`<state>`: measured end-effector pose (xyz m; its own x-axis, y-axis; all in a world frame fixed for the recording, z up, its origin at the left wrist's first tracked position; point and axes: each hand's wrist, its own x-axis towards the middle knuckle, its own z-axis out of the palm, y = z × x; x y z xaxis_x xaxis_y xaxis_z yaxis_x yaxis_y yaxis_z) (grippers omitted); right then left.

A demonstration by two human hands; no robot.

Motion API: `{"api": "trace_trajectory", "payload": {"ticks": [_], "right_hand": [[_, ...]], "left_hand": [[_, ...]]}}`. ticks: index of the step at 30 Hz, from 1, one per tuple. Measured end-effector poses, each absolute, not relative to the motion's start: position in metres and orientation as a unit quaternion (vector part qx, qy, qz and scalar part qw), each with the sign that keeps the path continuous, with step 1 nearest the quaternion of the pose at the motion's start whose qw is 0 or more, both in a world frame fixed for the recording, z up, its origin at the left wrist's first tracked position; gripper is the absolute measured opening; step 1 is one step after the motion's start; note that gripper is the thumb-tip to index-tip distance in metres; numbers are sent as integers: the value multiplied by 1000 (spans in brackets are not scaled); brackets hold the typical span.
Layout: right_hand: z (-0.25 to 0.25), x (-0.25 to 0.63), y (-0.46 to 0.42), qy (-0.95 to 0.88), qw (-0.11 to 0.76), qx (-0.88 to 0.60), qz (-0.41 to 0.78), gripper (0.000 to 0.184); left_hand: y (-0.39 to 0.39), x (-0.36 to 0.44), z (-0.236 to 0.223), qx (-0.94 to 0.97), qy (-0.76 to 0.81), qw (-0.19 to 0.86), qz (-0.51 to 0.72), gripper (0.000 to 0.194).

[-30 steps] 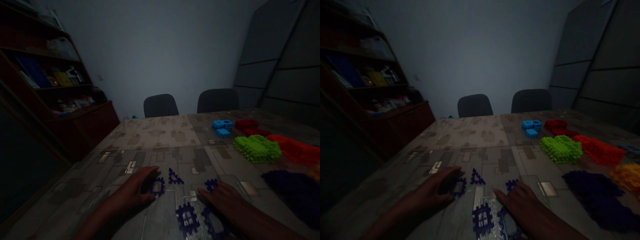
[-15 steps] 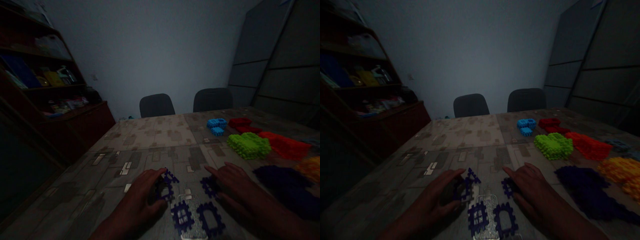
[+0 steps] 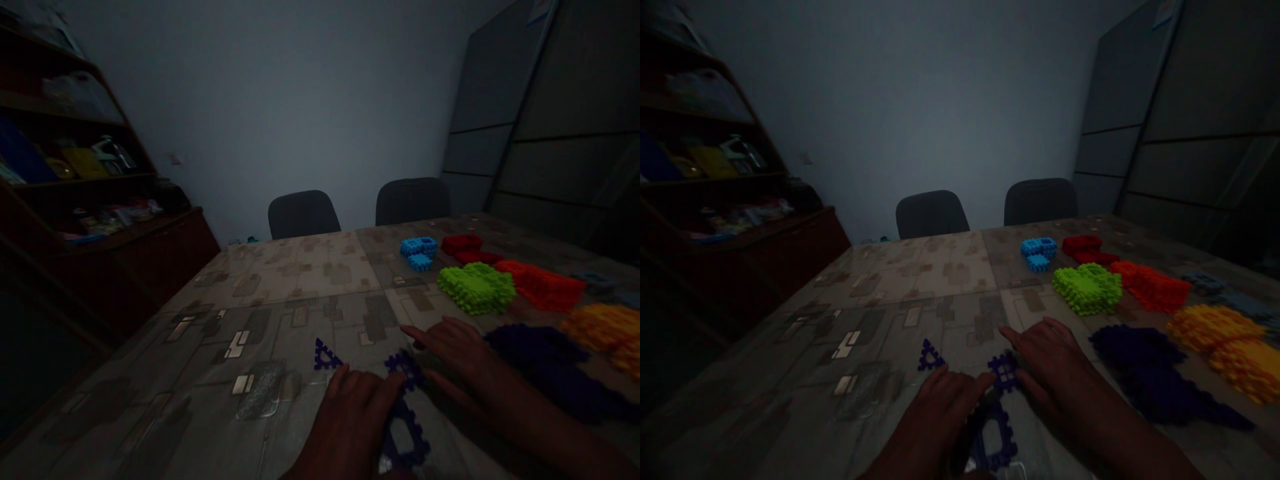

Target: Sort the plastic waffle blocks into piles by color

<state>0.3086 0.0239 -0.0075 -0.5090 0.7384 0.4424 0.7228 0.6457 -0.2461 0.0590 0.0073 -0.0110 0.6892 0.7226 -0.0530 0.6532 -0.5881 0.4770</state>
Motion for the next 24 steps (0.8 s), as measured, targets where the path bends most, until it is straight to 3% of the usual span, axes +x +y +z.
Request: {"api": "trace_trajectory", "payload": {"ticks": [5,9,18,24], "right_hand": [[-4,307,26,-877,257,-405,34,51],[-12,310,24,-870,230,-427,93,58],[-46,315,29,-866,183,-436,164,88],[-51,315,34,-865,161,-449,155,80]], "left_hand": [[6,11,-28,879,395,154,221,78],[1,-29,-43,859,433,124,244,66],[-4,-32,-60,874,393,199,208,98],[-6,-25,-57,873,403,205,182,87]]}}
